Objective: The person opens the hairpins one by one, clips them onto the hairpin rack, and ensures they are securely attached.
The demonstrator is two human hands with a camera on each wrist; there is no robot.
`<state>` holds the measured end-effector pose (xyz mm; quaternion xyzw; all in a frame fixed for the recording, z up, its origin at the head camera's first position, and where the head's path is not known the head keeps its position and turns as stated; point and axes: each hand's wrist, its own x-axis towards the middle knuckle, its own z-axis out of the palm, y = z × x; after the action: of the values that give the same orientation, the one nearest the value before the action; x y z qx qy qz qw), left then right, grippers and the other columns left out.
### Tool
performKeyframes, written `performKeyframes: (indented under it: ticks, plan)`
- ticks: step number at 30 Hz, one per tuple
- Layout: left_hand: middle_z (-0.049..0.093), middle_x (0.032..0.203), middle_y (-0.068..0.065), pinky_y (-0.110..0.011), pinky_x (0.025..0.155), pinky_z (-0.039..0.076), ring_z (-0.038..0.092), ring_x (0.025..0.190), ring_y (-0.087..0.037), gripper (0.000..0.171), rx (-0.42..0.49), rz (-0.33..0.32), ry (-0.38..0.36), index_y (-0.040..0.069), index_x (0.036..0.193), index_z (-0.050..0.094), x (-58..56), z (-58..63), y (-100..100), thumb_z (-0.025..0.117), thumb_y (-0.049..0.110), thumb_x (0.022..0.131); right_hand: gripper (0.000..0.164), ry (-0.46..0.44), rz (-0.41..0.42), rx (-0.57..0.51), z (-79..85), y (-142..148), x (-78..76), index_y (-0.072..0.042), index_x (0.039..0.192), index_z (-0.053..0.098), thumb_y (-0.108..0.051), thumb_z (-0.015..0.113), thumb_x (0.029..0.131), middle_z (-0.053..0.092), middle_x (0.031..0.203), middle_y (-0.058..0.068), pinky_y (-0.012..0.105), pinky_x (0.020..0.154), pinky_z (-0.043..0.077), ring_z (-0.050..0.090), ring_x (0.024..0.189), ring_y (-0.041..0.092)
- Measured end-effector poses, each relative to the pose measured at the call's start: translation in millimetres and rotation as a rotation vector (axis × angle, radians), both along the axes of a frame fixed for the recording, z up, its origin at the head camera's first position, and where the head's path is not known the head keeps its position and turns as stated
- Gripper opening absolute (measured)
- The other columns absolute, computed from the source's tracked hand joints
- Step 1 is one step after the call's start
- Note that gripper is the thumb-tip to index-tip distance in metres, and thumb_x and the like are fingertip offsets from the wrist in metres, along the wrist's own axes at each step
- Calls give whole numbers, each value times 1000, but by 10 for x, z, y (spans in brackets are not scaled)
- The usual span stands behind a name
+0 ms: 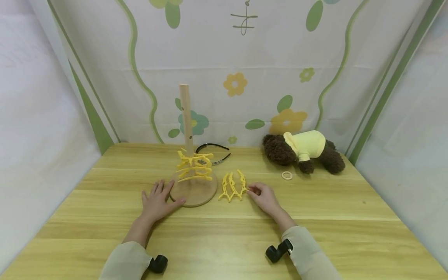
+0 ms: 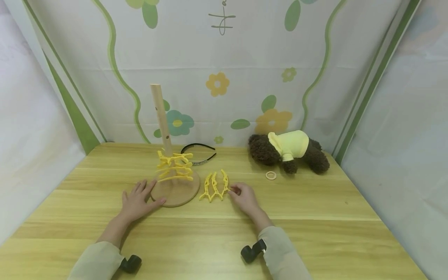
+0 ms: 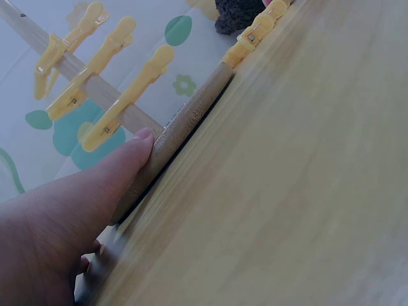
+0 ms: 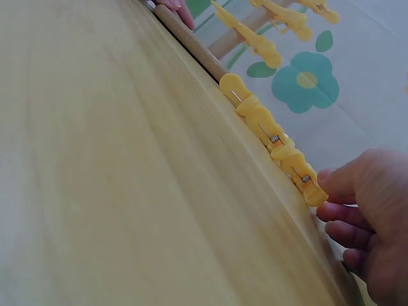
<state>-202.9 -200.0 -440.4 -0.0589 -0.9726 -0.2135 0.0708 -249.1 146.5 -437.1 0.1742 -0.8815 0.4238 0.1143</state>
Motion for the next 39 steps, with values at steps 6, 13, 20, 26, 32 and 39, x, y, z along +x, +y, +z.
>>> performKeyframes:
  ticks: [6,13,20,26,32,39]
  plan:
    - [19,136,-25,-66,85,-4,10,123,-42,86,4,0,2,9,136,28,0,6,3,47,64,73,10,-1,-46,32,0,20,-12,-3,86,67,-8,64,78,61,76,2,28,57,41,51,63,12]
    - [19,136,-25,-66,85,-4,10,123,-42,86,5,0,1,8,135,28,-1,10,-1,47,64,73,10,-2,-99,16,16,97,-24,-1,85,68,-5,63,78,62,79,8,31,60,43,55,70,19]
    - [19,136,-25,-66,85,-4,10,123,-42,86,2,3,3,8,136,28,-4,5,-5,48,64,73,10,-53,-158,1,42,192,-41,0,85,67,-7,61,80,62,79,8,33,63,44,55,71,20]
    - [19,136,-25,-66,85,-4,10,123,-42,86,9,-1,7,9,135,29,-7,5,10,48,64,73,40,-73,-107,149,63,237,-25,-3,96,64,-35,67,73,55,89,9,37,69,40,50,80,23]
    - [19,136,-25,-66,85,-5,10,123,-41,86,11,-4,6,9,135,29,-19,-10,16,47,65,73,51,-75,-91,274,46,258,-15,-6,103,61,-41,71,67,49,93,8,40,71,35,44,86,26]
    - [18,136,-25,-66,84,-5,9,124,-41,87,2,-3,2,10,136,26,-20,-30,-7,47,65,73,52,-51,-108,270,34,217,-8,-5,102,62,-42,71,66,51,96,10,42,72,36,45,87,28]
